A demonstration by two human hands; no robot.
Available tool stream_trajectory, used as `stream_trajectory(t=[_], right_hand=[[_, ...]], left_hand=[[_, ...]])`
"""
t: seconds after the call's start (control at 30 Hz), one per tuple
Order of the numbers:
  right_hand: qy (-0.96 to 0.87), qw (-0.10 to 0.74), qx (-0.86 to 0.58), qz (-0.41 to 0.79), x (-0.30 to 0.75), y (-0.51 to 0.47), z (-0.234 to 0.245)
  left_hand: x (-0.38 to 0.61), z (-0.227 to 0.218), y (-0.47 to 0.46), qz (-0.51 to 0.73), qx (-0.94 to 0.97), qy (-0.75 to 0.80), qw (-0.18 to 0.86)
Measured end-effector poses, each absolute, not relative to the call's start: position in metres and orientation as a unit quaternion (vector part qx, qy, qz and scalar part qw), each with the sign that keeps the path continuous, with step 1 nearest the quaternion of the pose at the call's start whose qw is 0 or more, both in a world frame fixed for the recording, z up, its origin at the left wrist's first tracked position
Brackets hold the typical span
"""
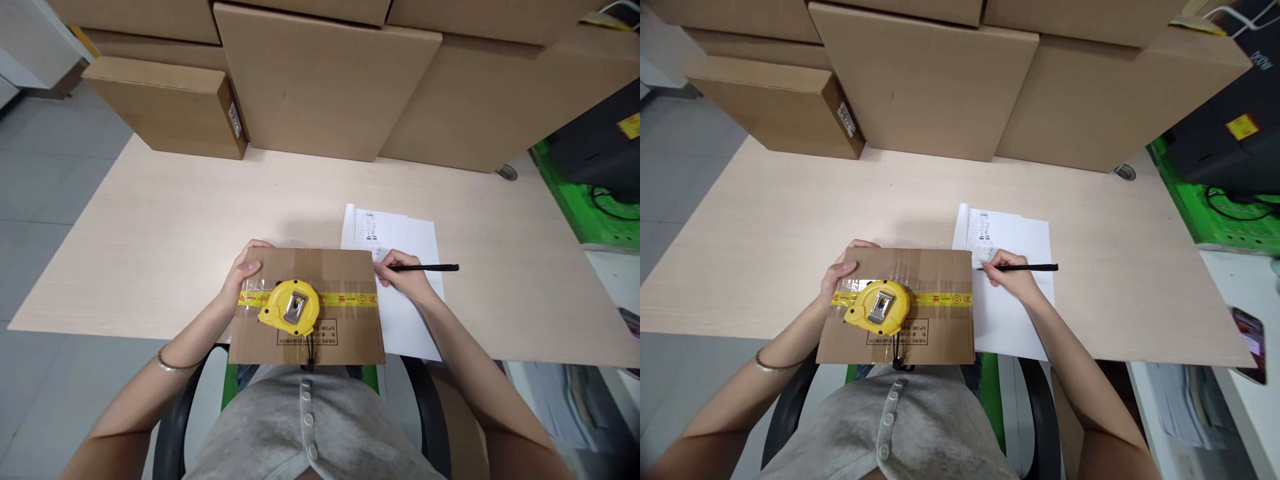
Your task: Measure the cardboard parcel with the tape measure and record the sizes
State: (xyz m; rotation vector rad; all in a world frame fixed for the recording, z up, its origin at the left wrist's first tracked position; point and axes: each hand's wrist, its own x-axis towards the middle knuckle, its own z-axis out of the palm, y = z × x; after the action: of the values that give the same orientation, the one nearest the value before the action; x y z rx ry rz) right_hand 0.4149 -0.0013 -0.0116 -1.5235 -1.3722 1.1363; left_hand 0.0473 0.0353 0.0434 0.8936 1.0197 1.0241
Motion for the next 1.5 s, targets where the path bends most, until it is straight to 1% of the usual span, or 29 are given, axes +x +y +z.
stream_trajectory(t=[0.83,1.5], right_hand=[[-0.539,0.379,-0.610,0.441,0.4122,-0.0013,-0.0063],[-0.551,0.370,-0.604,0.441,0.4102,-0.0015,-0.0025]], left_hand=[[0.0484,0.0483,0.0329,0.440,0.386,0.448,0.676],[0.0477,0.0429,0.0347,0.461,0.402,0.436,0.660]])
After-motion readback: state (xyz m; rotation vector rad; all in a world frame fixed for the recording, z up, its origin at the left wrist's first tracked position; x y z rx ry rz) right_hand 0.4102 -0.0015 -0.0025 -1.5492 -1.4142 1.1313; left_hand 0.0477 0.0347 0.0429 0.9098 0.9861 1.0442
